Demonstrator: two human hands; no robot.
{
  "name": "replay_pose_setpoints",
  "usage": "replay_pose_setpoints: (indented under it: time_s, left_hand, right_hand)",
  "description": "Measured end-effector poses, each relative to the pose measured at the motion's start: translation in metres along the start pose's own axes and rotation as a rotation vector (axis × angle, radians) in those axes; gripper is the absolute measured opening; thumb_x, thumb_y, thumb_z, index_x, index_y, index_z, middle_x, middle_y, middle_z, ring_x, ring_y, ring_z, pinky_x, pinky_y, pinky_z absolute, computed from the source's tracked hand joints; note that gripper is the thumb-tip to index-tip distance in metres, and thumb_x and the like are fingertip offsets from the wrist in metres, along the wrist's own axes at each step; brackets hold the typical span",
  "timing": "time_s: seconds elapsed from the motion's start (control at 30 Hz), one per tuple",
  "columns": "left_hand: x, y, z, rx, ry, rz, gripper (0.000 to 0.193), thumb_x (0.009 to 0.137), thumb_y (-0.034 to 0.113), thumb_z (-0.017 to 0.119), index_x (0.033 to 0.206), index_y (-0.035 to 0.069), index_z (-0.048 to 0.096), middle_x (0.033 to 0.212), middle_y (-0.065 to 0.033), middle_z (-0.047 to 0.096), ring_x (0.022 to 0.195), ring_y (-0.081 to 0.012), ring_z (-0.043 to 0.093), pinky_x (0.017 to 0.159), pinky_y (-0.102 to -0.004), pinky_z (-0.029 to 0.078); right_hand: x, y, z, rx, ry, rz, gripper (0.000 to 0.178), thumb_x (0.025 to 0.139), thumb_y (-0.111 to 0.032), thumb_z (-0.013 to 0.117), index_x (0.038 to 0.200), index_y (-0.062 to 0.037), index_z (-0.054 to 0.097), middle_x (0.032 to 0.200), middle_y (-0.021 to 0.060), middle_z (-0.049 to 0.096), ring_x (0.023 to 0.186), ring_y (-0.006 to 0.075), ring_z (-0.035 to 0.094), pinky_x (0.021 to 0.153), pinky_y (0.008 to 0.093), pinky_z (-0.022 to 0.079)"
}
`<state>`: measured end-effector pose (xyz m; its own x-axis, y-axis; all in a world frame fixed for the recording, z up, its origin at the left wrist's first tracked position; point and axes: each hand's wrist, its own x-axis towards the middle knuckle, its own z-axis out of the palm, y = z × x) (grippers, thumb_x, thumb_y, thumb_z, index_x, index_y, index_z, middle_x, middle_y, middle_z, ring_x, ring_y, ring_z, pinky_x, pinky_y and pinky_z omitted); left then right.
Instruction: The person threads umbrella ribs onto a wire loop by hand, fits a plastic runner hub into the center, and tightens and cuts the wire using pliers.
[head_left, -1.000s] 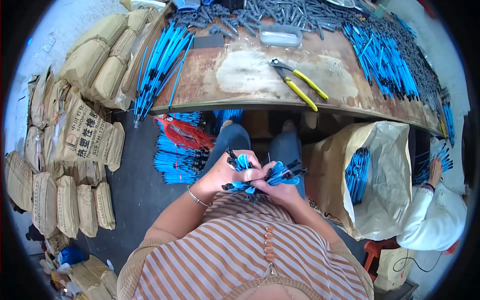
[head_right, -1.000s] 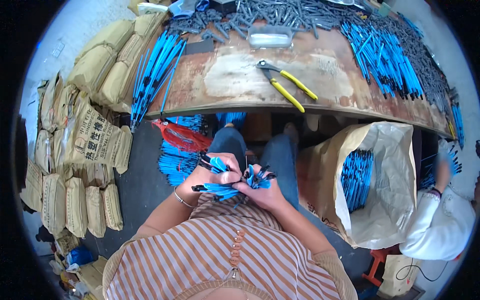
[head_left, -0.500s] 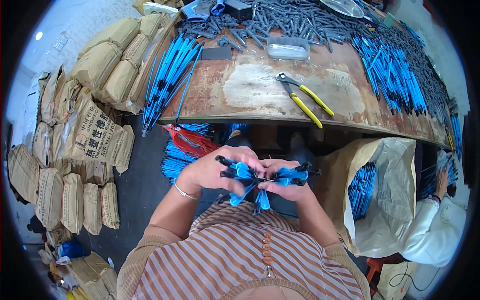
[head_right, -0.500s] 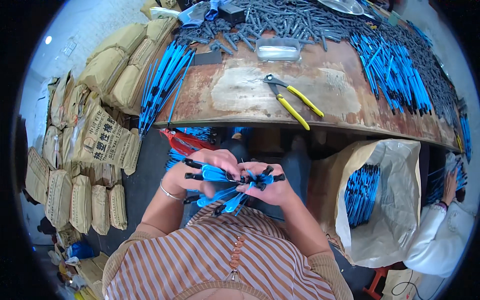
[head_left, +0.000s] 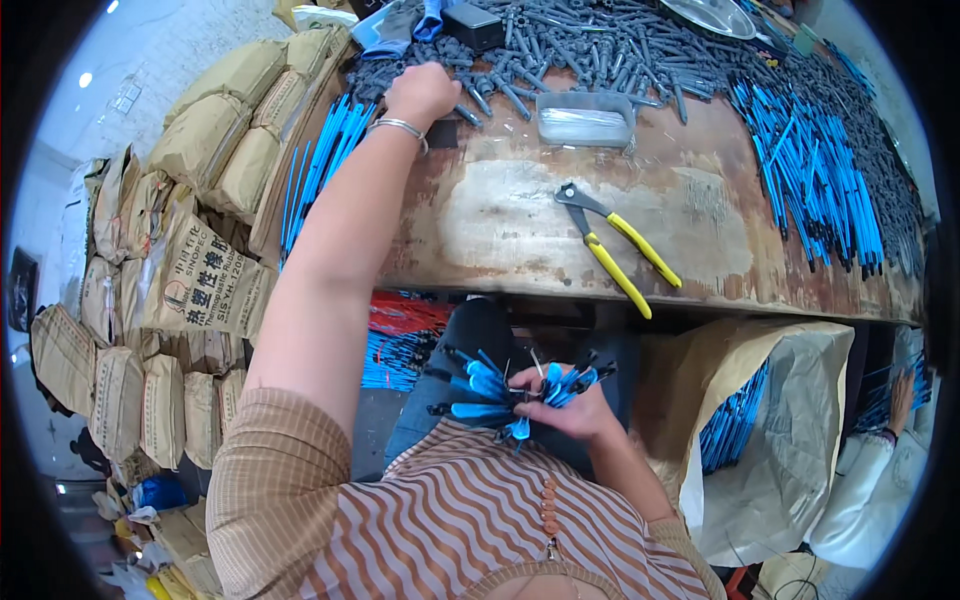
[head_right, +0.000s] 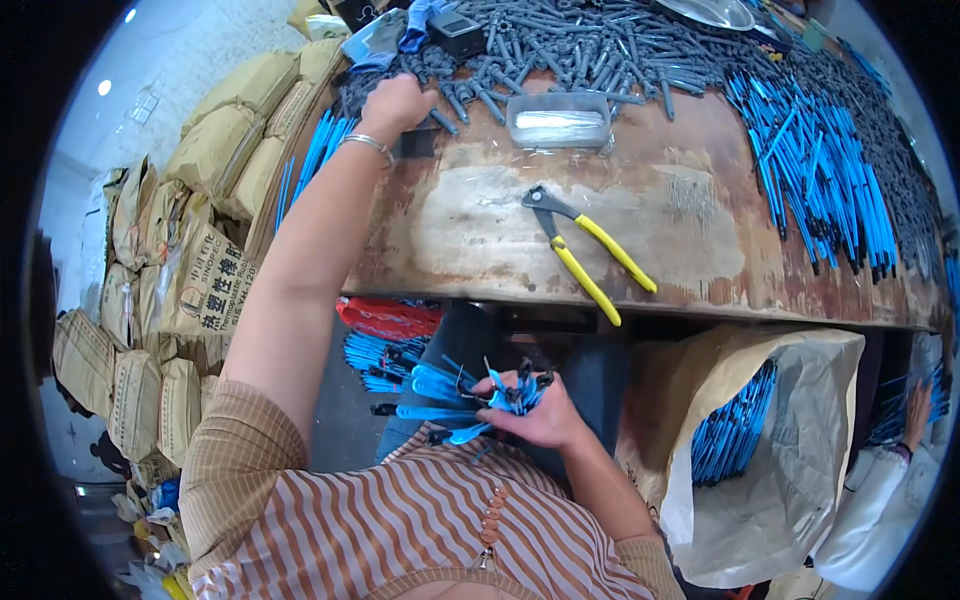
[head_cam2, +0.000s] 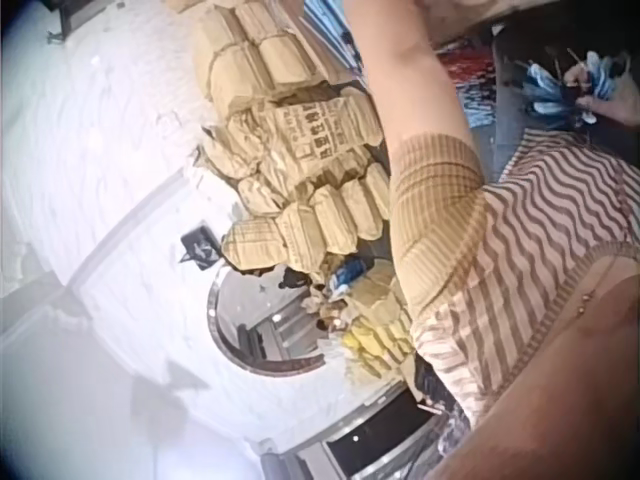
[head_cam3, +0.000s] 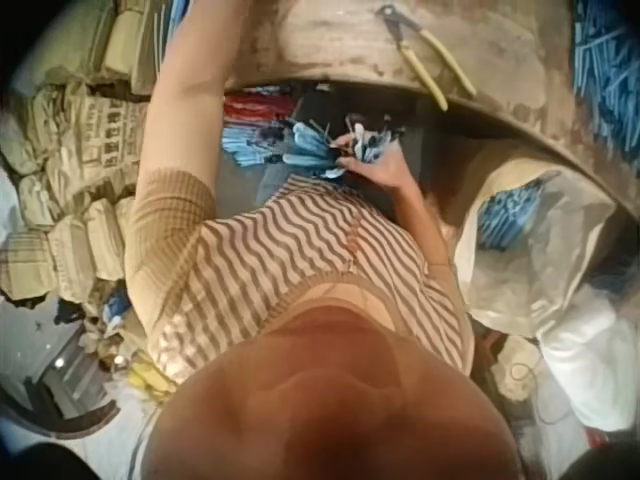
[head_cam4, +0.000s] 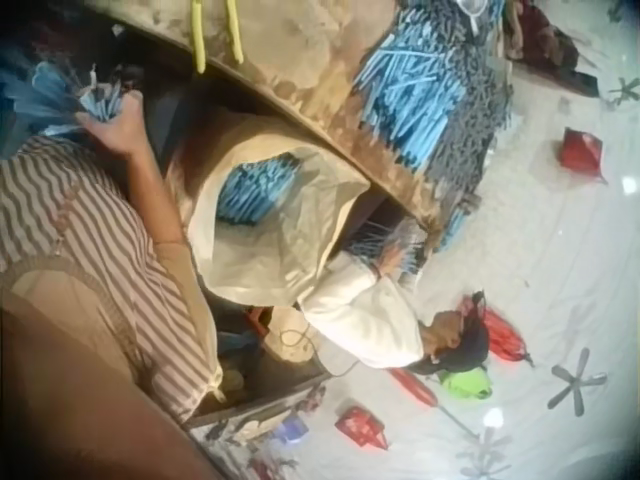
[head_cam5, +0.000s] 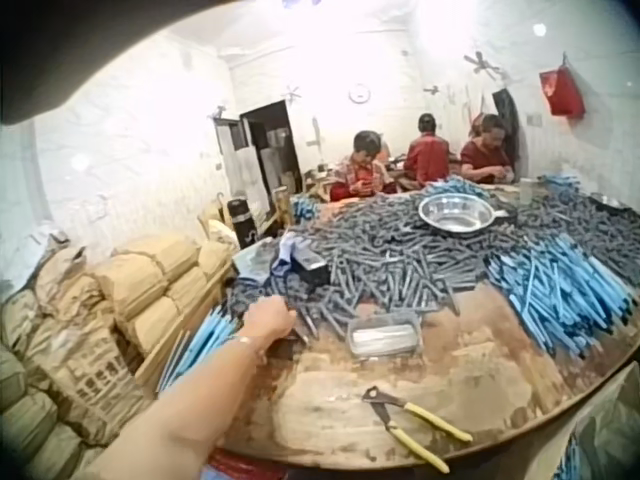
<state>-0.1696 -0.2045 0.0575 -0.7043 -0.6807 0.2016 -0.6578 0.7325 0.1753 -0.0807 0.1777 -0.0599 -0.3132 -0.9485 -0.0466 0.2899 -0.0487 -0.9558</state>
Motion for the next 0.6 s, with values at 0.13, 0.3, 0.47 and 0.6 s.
replay_pose_setpoints:
  time_s: [0.13, 0.3, 0.47, 0.6]
  left_hand:
    - [0.024, 0.015, 0.033, 0.135, -0.069, -0.105, 0.03, 0.075, 0.026, 0.058, 0.097, 0.005, 0.064, 0.106, -0.0193, 0.061, 0.096, -0.0353, 0.06, 0.085, -0.0407, 0.047]
    - [0.03, 0.027, 0.044, 0.147, -0.03, -0.032, 0.032, 0.075, 0.023, 0.058, 0.1, 0.004, 0.062, 0.107, -0.0209, 0.06, 0.099, -0.035, 0.059, 0.087, -0.0412, 0.047]
    - [0.034, 0.026, 0.035, 0.022, 0.045, 0.035, 0.036, 0.074, 0.024, 0.06, 0.103, 0.003, 0.061, 0.106, -0.0215, 0.06, 0.099, -0.0336, 0.059, 0.086, -0.0397, 0.047]
    - [0.042, 0.023, 0.034, -0.412, 0.279, 0.323, 0.041, 0.072, 0.03, 0.064, 0.104, 0.004, 0.062, 0.096, -0.018, 0.064, 0.093, -0.0323, 0.061, 0.081, -0.0387, 0.048]
  right_hand:
    - [0.009, -0.001, -0.007, -0.077, -0.044, 0.098, 0.027, 0.066, -0.001, 0.075, 0.091, -0.0025, 0.065, 0.077, -0.0004, 0.059, 0.07, 0.0058, 0.053, 0.064, 0.0213, 0.044]
    - [0.018, 0.002, -0.013, -0.06, -0.055, 0.126, 0.031, 0.067, -0.003, 0.075, 0.096, -0.0041, 0.066, 0.072, -0.0037, 0.056, 0.066, 0.0041, 0.051, 0.062, 0.0201, 0.043]
    - [0.016, 0.006, -0.011, -0.06, -0.002, 0.12, 0.03, 0.067, -0.004, 0.075, 0.096, -0.0042, 0.066, 0.07, -0.0042, 0.055, 0.064, 0.004, 0.051, 0.061, 0.0201, 0.043]
    - [0.012, 0.008, -0.006, -0.1, 0.007, 0.067, 0.031, 0.068, -0.015, 0.078, 0.094, -0.0043, 0.067, 0.07, 0.0024, 0.063, 0.061, 0.0064, 0.056, 0.059, 0.0241, 0.047]
